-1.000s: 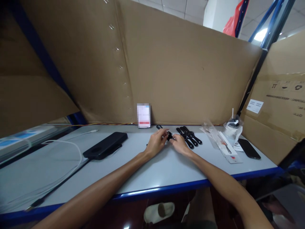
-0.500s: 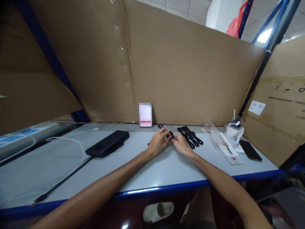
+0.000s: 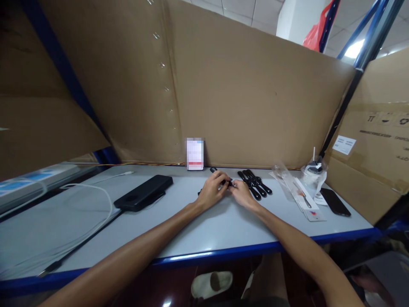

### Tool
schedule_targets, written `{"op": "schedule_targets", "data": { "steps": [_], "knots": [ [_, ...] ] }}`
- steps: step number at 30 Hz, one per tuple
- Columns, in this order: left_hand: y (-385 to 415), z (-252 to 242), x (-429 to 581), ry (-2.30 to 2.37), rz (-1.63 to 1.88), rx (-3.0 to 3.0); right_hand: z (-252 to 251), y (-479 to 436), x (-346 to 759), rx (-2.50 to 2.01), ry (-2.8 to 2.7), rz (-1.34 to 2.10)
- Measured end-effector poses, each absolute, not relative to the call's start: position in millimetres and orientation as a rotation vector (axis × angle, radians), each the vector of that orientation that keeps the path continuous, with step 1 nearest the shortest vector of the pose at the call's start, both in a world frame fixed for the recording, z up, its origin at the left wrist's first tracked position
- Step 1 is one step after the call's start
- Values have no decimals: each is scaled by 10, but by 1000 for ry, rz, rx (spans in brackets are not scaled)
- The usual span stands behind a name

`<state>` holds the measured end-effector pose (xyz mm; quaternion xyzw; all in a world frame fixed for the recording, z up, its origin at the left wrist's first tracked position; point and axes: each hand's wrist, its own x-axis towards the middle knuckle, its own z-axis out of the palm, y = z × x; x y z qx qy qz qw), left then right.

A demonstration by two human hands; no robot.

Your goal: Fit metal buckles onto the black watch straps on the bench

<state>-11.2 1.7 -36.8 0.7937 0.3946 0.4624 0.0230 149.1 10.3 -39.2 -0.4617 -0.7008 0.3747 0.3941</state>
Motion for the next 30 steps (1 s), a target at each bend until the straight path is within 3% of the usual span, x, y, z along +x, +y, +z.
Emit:
{"op": "schedule_targets", "data": {
  "steps": [7,18,30],
  "knots": [
    [18,-361,-120,1453,1466,2395,-384,111,1498,-1206,-1768,958],
    [-4,-322,-131,1323,1529,2481,-459,153,1496,-1133,-1677,1088],
    [52,-356,-156,1370,1509,2459,-520,216,1522,-1150,-1713,985]
  ]
}}
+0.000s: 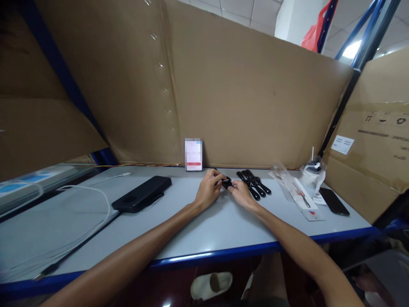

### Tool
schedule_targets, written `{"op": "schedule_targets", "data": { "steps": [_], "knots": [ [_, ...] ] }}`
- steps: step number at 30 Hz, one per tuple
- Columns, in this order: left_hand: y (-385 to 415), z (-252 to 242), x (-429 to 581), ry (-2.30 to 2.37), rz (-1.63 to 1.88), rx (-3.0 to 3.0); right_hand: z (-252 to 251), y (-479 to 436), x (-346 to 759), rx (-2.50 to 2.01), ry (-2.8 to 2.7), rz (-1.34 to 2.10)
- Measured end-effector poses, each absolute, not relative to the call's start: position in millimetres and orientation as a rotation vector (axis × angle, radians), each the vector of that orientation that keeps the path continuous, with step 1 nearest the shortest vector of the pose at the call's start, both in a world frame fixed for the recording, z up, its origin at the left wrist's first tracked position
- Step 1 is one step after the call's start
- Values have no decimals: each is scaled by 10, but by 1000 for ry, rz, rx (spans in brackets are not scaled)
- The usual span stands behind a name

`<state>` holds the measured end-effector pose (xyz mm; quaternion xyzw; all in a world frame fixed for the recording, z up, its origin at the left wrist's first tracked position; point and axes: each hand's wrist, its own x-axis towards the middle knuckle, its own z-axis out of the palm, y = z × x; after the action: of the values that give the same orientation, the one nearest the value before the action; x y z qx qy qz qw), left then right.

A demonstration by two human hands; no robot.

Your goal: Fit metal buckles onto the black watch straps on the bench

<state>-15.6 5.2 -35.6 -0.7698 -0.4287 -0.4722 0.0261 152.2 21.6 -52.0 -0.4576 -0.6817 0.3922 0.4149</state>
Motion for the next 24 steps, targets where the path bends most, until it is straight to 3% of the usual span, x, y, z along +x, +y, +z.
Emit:
{"op": "schedule_targets", "data": {
  "steps": [11,20,24],
  "knots": [
    [-17,-283,-105,-1668,-1197,-2308,-445,159,1520,-1136,-1879,667],
    [-9,-324,-120,-1514,-1256,-2349,-441,160,1523,-1141,-1870,692],
    [46,-312,-161,-1511,-1548,-2261,-422,178,1529,-1175,-1809,815]
  ]
}}
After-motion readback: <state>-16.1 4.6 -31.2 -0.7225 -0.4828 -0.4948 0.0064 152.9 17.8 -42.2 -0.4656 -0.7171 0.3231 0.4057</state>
